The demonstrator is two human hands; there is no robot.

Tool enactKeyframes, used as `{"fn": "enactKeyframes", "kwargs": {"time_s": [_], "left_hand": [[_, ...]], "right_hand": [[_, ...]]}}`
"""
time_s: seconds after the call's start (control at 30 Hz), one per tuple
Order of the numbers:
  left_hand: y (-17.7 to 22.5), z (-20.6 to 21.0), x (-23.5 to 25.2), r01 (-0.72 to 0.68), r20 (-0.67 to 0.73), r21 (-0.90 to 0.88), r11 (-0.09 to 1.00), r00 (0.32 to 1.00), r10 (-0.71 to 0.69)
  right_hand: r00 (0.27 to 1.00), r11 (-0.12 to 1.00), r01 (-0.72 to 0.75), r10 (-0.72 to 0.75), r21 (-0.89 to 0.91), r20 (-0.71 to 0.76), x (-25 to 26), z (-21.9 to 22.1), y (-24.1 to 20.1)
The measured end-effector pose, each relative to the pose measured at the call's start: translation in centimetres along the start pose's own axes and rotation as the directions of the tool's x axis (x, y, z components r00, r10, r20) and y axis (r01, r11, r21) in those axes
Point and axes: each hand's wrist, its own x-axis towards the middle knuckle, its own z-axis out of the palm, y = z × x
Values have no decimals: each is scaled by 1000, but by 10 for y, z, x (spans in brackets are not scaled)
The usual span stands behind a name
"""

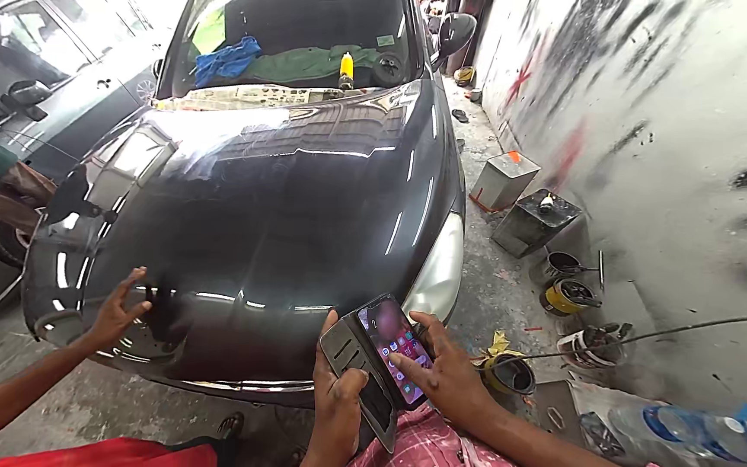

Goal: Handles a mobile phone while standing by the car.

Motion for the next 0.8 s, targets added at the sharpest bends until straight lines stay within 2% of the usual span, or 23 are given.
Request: {"fn": "enactKeyframes", "kwargs": {"time_s": [0.17,0.6,0.8], "left_hand": [[4,-9,0,-16,-12,1,1000,1000,16],[22,-38,7,-31,31,27,999,999,30],[34,-60,12,-75,94,97,993,993,66]], "right_hand": [[999,997,51,-52,60,14,3,5,-2],[999,998,6,-9,63,33,5,35,-22],[995,939,-82,57,333,85,14,49,-45]]}}
